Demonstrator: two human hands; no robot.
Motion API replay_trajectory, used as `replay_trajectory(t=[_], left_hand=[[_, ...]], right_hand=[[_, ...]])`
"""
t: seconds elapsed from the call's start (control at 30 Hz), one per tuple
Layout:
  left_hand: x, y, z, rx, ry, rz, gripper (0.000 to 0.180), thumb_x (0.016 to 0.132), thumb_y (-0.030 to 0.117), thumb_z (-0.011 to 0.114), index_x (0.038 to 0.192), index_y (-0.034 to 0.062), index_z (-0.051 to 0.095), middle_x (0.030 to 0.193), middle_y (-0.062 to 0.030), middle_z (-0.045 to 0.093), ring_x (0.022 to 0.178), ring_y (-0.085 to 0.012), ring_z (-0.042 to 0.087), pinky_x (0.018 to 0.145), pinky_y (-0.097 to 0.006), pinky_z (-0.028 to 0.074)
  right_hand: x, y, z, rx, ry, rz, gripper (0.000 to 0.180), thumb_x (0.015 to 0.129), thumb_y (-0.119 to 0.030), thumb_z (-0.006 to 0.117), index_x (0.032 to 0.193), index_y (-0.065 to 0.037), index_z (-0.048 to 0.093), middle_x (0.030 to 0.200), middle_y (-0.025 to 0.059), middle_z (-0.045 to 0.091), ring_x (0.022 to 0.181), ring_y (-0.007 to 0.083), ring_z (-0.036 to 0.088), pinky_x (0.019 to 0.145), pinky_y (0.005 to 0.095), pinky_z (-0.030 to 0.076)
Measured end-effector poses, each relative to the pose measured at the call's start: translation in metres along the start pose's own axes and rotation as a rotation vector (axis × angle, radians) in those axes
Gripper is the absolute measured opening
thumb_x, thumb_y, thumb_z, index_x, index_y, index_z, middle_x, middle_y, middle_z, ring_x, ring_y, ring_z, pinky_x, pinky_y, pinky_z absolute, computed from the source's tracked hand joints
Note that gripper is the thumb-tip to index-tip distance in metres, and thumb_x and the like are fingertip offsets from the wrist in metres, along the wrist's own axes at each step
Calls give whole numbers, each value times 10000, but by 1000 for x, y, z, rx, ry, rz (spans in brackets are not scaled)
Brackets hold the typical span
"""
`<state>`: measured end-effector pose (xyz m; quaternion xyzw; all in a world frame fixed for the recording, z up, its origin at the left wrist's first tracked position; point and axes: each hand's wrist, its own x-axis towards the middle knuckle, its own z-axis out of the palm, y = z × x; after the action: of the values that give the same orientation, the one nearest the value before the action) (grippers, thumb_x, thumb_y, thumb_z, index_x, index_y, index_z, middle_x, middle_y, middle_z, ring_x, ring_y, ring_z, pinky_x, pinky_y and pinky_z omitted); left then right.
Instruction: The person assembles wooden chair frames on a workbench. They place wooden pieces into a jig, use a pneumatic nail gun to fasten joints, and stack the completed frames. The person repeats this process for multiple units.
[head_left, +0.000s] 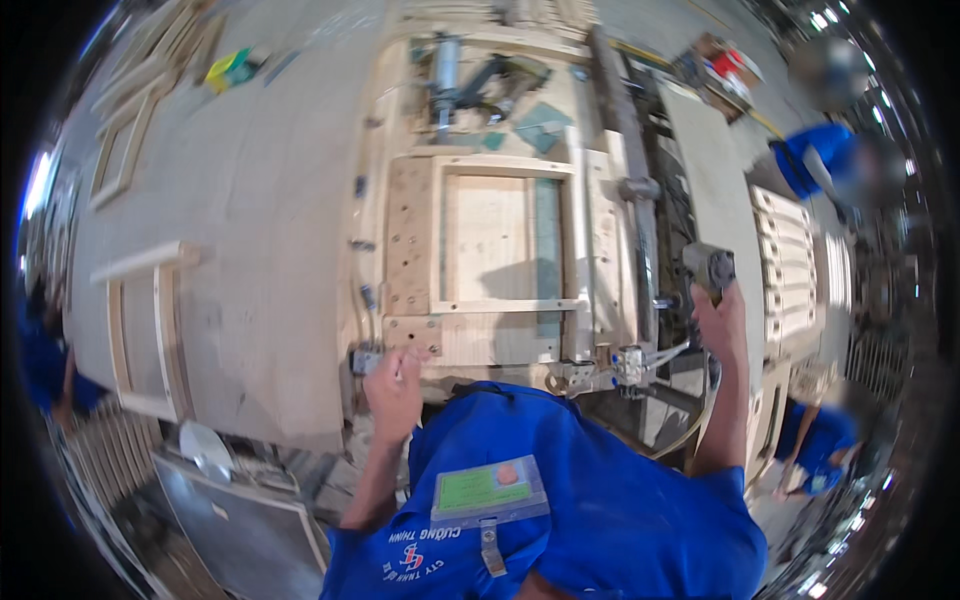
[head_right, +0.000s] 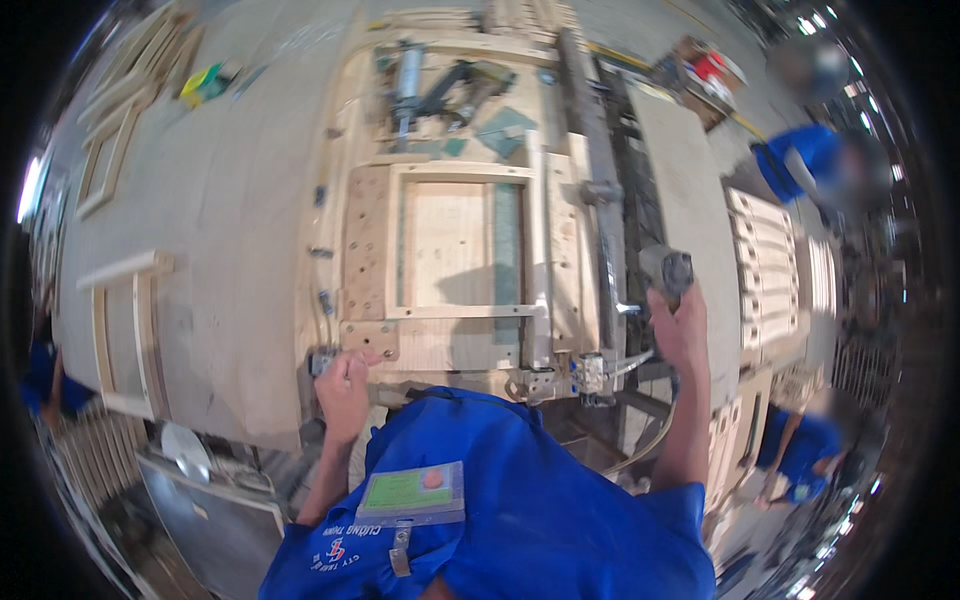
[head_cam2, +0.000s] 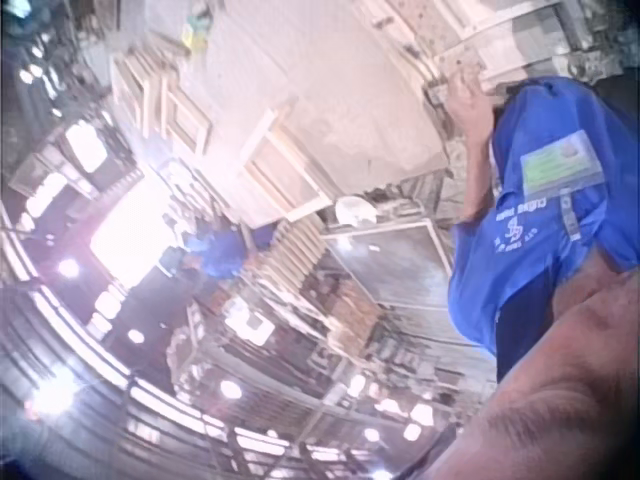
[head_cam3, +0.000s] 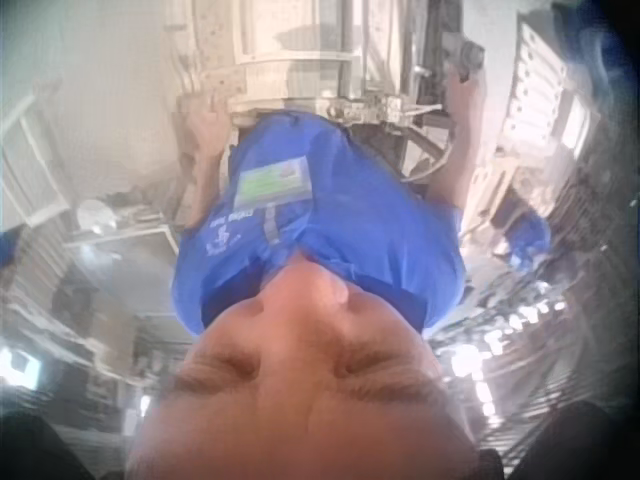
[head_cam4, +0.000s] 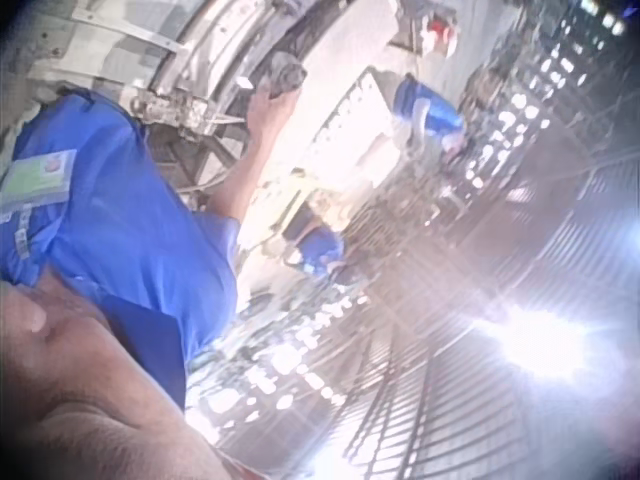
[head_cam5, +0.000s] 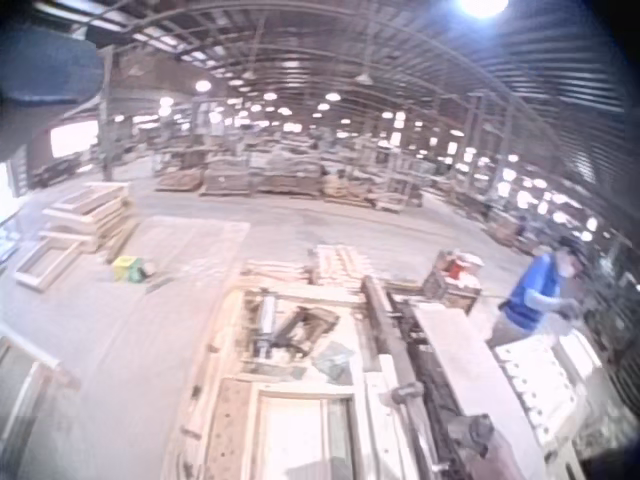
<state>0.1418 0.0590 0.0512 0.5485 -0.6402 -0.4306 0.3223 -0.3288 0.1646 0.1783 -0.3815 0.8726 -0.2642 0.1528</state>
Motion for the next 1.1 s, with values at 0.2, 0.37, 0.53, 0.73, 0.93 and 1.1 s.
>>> replay_trajectory(t=[0.2, 0.37, 0.53, 0.73, 0.93, 1.1], left_hand=[[15, 53, 14, 404, -237, 309, 247, 1019, 213, 703, 1177, 30, 756, 998, -133, 771, 986, -340, 725, 943, -448, 546], [59, 62, 98, 517, -400, 634, 336, 974, 265, 744, 1234, 52, 731, 1179, -145, 734, 1099, -370, 674, 985, -484, 518], [80, 21, 150, 742, -591, 554, 372, 966, 334, 754, 1217, 61, 719, 1124, -150, 699, 1079, -376, 668, 939, -491, 527], [95, 22, 170, 757, -720, 530, 352, 960, 341, 748, 1169, 62, 696, 1049, -158, 678, 1048, -367, 673, 911, -491, 537], [107, 27, 173, 731, -804, 514, 310, 959, 321, 720, 1147, 78, 686, 1057, -160, 677, 1058, -372, 674, 922, -504, 539], [109, 43, 166, 714, -815, 559, 314, 969, 335, 686, 1139, 71, 672, 1052, -163, 694, 1042, -385, 697, 897, -522, 558]], right_hand=[[19, 157, -26, -461, 331, 127, 578, 968, -81, 703, 1509, -72, 501, 1402, 229, 563, 1228, 458, 617, 969, 512, 547], [0, 207, -32, -660, 397, 5, 643, 935, -64, 727, 1538, -78, 503, 1432, 215, 575, 1246, 425, 634, 1010, 525, 536], [-84, 137, 50, 269, 279, -206, 242, 1000, -78, 695, 1222, 10, 734, 1051, 167, 759, 993, 271, 739, 894, 403, 564], [-180, 98, 101, 627, 79, -32, 146, 1011, -137, 732, 1013, 5, 767, 709, 1, 645, 653, 74, 591, 607, 277, 480], [-149, 79, 79, 498, 8, -99, 175, 1007, -141, 737, 1082, 10, 786, 779, 43, 717, 684, 76, 625, 627, 266, 498], [-103, 64, 53, 490, 123, -103, 164, 1011, -101, 723, 1097, 29, 771, 834, 52, 730, 704, 89, 639, 656, 277, 517]])
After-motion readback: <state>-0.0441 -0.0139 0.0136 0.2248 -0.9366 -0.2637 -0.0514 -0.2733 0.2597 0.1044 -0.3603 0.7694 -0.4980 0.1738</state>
